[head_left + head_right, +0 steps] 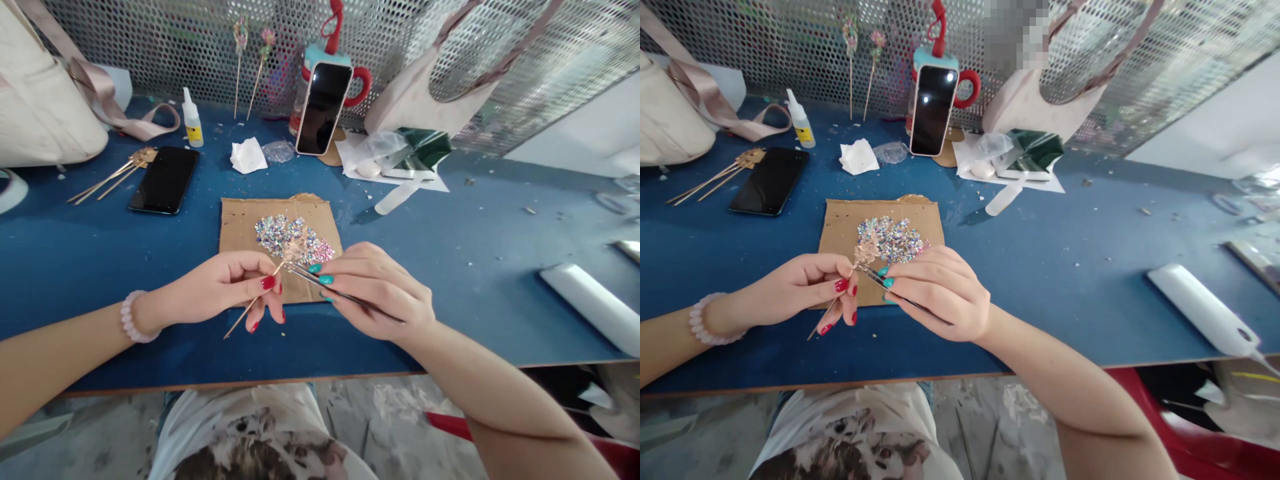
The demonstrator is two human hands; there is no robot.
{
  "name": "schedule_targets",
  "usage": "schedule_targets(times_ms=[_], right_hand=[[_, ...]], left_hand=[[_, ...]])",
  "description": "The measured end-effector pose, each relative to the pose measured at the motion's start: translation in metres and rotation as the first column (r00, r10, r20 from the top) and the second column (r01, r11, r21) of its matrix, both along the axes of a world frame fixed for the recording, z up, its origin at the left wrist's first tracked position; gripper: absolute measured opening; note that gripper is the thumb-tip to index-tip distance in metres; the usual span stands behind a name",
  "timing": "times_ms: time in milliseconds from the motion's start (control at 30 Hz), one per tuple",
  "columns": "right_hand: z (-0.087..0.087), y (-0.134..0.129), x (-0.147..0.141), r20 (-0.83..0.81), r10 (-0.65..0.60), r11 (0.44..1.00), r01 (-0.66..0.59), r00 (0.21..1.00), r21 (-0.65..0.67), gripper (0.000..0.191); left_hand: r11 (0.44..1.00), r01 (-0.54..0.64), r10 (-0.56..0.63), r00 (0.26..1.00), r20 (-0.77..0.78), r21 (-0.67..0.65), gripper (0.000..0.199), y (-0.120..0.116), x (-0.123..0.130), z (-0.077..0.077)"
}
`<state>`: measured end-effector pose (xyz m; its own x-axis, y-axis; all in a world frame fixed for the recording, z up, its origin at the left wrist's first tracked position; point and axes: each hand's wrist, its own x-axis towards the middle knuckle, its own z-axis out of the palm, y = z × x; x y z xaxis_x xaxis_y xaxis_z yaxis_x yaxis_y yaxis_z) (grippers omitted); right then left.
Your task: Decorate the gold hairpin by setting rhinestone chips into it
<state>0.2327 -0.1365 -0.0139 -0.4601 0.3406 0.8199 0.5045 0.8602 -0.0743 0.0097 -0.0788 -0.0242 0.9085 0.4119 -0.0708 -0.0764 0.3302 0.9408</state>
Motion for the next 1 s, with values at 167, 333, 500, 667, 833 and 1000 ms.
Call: schedule_targets(times_ms=[167,333,500,667,833,1000], right_hand=[[0.0000,0.0006,0.0005,0.005,0.011,1.000,-0.011,1.000,-0.013,0.013],[-0.0004,0.0007,0.0008,0.009,0.004,1.000,-0.004,1.000,-0.011,0.015],[-0.0004,0.0006,0.0004,-0.001,0.008,0.999,-0.008,1.000,-0.034,0.013],[0.0000,0.0012,-0.0002,-0.014,0.023,0.999,-0.024,1.000,-0.043,0.013],[-0.0006,0.0014,-0.0003,-0.033,0.032,0.997,-0.034,0.999,-0.063,0.013],[-0.0020,0.0022,-0.0008,-0.070,0.041,0.997,-0.046,0.997,-0.062,0.016]], left_hand=[[0.999,-0.003,0.003,1.000,-0.010,0.035,0.023,0.0011,-0.0001,0.0005],[0.999,-0.012,0.013,0.999,-0.030,0.045,0.025,0.0006,0.0002,0.0016],[0.997,-0.016,0.019,0.999,-0.049,0.073,0.026,0.0007,-0.0004,0.0015],[0.997,-0.021,0.025,0.999,-0.043,0.080,0.023,0.0003,-0.0002,0.0016],[0.996,-0.028,0.033,0.998,-0.054,0.088,0.025,0.0001,0.0001,0.0015],[0.997,-0.015,0.020,0.998,-0.056,0.078,0.024,0.0008,-0.0009,0.0000]])
